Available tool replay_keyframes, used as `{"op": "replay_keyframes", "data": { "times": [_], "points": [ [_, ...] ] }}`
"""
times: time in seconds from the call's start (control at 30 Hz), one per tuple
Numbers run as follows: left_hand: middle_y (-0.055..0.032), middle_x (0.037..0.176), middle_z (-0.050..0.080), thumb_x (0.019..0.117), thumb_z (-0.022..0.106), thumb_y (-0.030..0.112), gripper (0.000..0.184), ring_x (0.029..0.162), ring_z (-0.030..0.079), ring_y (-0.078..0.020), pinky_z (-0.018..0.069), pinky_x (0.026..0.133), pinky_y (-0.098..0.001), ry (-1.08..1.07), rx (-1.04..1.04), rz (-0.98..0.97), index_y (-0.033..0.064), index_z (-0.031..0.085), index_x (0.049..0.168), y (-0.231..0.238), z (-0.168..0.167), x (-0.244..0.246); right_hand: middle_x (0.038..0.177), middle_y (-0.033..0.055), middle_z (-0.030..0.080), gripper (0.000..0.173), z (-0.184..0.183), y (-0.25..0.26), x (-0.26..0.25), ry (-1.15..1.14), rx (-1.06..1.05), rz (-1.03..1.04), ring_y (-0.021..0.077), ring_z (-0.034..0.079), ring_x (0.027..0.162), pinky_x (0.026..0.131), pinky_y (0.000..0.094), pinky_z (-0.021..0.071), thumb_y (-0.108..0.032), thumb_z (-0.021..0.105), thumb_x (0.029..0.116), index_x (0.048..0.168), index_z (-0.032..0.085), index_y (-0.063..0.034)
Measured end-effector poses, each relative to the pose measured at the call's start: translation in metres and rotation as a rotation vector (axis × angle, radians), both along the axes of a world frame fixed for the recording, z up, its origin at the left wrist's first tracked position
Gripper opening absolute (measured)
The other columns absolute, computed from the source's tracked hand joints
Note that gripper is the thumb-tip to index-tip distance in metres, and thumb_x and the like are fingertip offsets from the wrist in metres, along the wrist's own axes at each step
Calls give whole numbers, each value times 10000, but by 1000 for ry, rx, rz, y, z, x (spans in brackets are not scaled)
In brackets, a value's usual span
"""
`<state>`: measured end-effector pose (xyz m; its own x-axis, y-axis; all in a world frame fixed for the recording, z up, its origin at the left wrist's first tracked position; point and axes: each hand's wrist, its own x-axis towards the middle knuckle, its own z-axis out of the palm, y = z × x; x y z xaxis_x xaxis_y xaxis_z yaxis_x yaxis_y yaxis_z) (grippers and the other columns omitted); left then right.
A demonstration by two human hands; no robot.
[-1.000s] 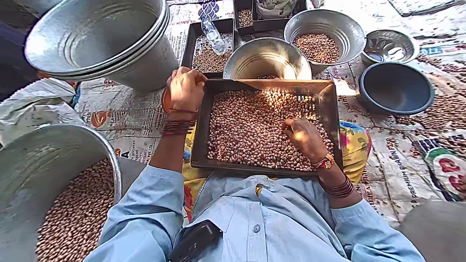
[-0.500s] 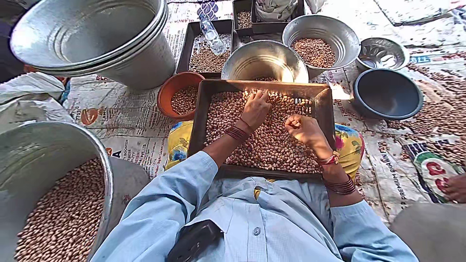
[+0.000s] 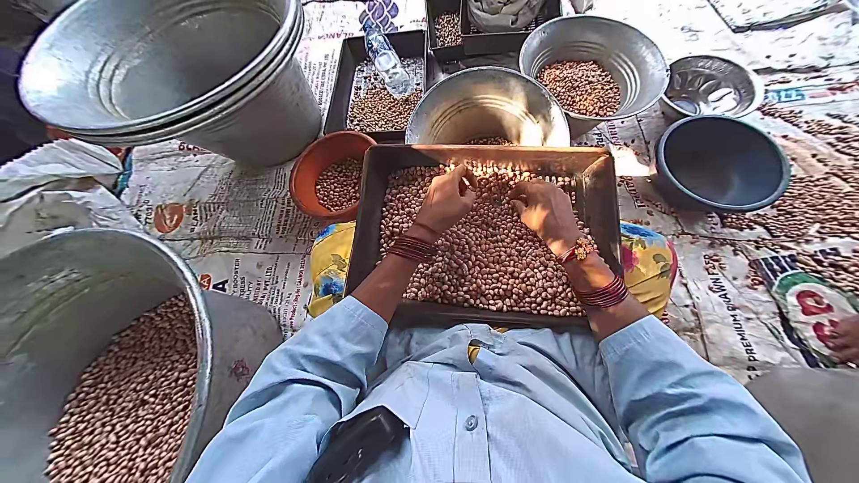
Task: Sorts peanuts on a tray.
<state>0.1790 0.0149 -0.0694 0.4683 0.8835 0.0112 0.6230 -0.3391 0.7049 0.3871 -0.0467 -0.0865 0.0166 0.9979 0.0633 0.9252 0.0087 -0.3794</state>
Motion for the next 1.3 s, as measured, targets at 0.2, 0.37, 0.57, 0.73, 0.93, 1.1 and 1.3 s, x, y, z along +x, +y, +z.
{"op": "replay_keyframes", "data": {
  "times": [0.2, 0.37, 0.57, 0.73, 0.93, 1.1, 1.3],
  "points": [
    [-184, 1093, 732, 980, 672, 108, 171, 1040, 702, -376, 543, 929, -582, 171, 102, -164, 49, 738, 1126, -30, -19, 0, 978, 241, 680, 160, -6, -25, 3, 64, 104, 49, 449, 678, 894, 715, 621, 536, -80, 751, 896, 1047, 724, -31],
    [-199, 1115, 714, 984, 672, 140, 179, 1040, 699, -393, 557, 882, -592, 310, 120, -154, 51, 739, 1124, -34, -26, 9, 928, 216, 664, 164, -4, -41, 3, 60, 72, 41, 416, 672, 788, 645, 592, 538, -84, 777, 875, 1013, 705, -32],
    [-151, 834, 670, 960, 600, 96, 188, 745, 642, -282, 518, 713, -495, -37, 16, 18, 25, 692, 1107, -20, -13, -11, 742, 133, 590, 154, 4, -43, 12, 344, 75, -106, 285, 560, 559, 497, 463, 444, -76, 646, 948, 1095, 600, -78],
    [-105, 778, 622, 957, 581, 65, 194, 701, 587, -249, 486, 693, -462, 7, 53, 83, 48, 684, 1121, -1, -8, -12, 911, 202, 694, 125, -2, -42, 6, 273, 123, 127, 374, 673, 772, 698, 565, 543, -53, 696, 944, 1066, 722, -46],
    [-192, 1163, 719, 993, 608, 98, 223, 1111, 691, -380, 535, 959, -568, 243, 189, -44, 49, 716, 1182, -13, -26, 11, 977, 181, 684, 110, -2, -60, -6, 139, 92, 136, 360, 681, 815, 700, 551, 550, -77, 679, 963, 1057, 732, -58],
    [-199, 1151, 720, 996, 611, 106, 226, 1110, 692, -377, 530, 971, -564, 273, 205, -43, 22, 718, 1177, -15, -28, 11, 1016, 199, 698, 140, -2, -44, -14, 97, 83, 115, 396, 696, 856, 713, 585, 559, -57, 700, 929, 1066, 729, -46],
    [-10, 701, 562, 1009, 519, 93, 137, 532, 482, -66, 405, 497, -227, -305, -265, 101, 45, 635, 1065, -2, -22, -11, 680, 56, 568, 111, 12, -27, 18, 539, 104, -12, 160, 503, 545, 531, 355, 436, -125, 637, 990, 1070, 682, -63]
  ]
}}
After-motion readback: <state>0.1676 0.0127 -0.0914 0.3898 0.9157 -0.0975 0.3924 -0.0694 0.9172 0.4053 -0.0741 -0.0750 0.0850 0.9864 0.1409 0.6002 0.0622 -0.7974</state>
